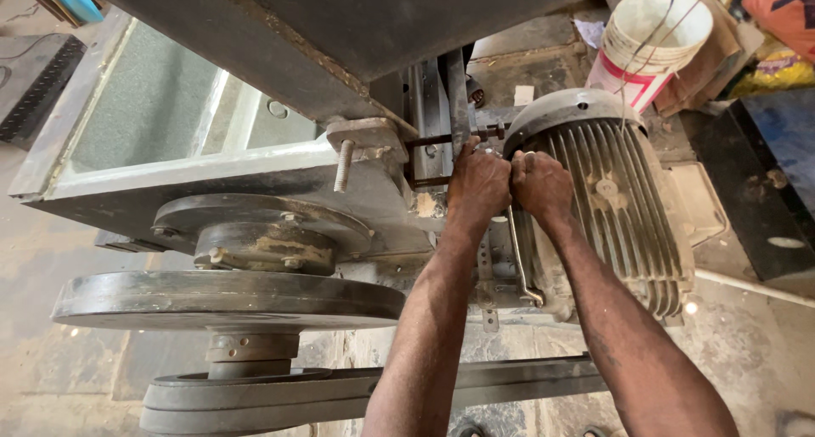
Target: The person adjusts a metal bar inside a machine hopper and then uses a wrench to tighten bolts on the motor mount of a belt-driven machine. The person manipulates the bar with both hands and then uses a wrench to turn the bolts.
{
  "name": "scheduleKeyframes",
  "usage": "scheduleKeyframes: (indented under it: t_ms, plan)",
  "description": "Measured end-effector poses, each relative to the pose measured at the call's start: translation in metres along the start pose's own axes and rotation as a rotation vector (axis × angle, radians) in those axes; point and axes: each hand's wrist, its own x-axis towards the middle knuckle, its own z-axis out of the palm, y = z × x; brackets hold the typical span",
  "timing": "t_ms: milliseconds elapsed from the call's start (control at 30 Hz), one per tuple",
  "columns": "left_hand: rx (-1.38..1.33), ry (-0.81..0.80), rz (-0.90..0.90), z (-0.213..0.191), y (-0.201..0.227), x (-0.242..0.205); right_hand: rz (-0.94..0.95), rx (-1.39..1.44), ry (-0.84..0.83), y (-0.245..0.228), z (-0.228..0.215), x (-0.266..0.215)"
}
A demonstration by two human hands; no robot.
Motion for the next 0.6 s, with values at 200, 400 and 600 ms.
scheduleKeyframes:
  t_ms: [200, 400, 600]
  plan:
    - [0.026, -0.03, -0.011, 0.0023, 0.0004, 0.0, 0.045, -0.024, -0.077, -0.0006, 0.0007, 0.0013]
    - [0.031, 0.026, 0.004, 0.0008, 0.001, -0.0031, -0.001, -0.005, -0.029, 0.0008, 0.0011, -0.0004]
    - [0.026, -0.049, -0.009, -0.0048, 0.0019, -0.0022, 0.028, 0.004, -0.015, -0.0009, -0.0003, -0.001]
